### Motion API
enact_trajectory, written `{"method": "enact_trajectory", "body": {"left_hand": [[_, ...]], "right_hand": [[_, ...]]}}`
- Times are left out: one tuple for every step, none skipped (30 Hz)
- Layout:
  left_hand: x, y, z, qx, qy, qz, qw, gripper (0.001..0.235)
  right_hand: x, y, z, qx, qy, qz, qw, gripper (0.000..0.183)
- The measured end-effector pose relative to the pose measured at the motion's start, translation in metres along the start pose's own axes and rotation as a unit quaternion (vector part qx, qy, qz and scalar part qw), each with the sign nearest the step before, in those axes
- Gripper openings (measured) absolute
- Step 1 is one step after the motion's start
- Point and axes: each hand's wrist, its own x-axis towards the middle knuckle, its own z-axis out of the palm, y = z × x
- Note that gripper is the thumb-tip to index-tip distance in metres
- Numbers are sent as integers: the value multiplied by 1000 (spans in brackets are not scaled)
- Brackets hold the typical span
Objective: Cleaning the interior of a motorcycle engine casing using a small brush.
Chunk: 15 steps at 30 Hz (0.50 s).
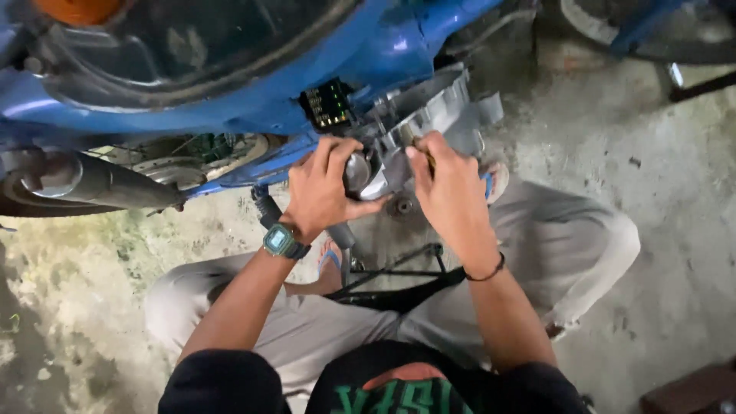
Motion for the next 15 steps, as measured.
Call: {"method": "enact_trajectory", "body": {"left_hand": [[1, -1, 1, 2, 5, 0, 1000, 77], [3, -2, 2, 0, 11, 1, 1000, 78], [2, -2, 2, -4, 12, 3, 1000, 78], [2, 1, 0, -4, 13, 4, 1000, 78], [4, 2, -2, 1, 13, 1, 1000, 77], [6, 3, -2, 6, 13, -2, 1000, 77], [5, 4, -2, 4, 11, -3, 1000, 77], [5, 4, -2, -1, 8, -5, 1000, 77], [4, 5, -2, -5, 6, -5, 1000, 77], [5, 4, 0, -7, 3, -6, 1000, 77], [4, 3, 0, -1, 2, -5, 1000, 78], [3, 3, -1, 4, 0, -4, 1000, 78], [3, 3, -2, 5, 3, -3, 1000, 78], [4, 3, -2, -3, 7, -3, 1000, 77], [5, 3, -3, -12, 9, -1, 1000, 76]], "right_hand": [[2, 2, 2, -1, 1, -5, 1000, 25], [4, 3, 3, -9, 0, 8, 1000, 24], [4, 4, 6, -16, -2, 26, 1000, 24], [-7, 7, 5, -17, -1, 25, 1000, 24], [-16, 10, 5, -14, -19, 23, 999, 27], [-25, 14, 4, -12, -38, 20, 999, 30], [-26, 11, 2, -12, -39, 23, 999, 30], [-27, 7, 0, -11, -33, 27, 999, 30], [-29, 4, -2, -9, -27, 32, 999, 30], [-19, 5, -1, -10, -28, 35, 999, 30], [-11, 5, 0, -9, -21, 21, 1000, 30], [-2, 4, 1, -8, -14, 7, 1000, 30], [-3, 6, 2, -9, -12, 4, 1000, 30], [-2, 7, 2, -16, -11, 1, 1000, 27], [-3, 8, 3, -23, -9, 1, 1000, 25]]}}
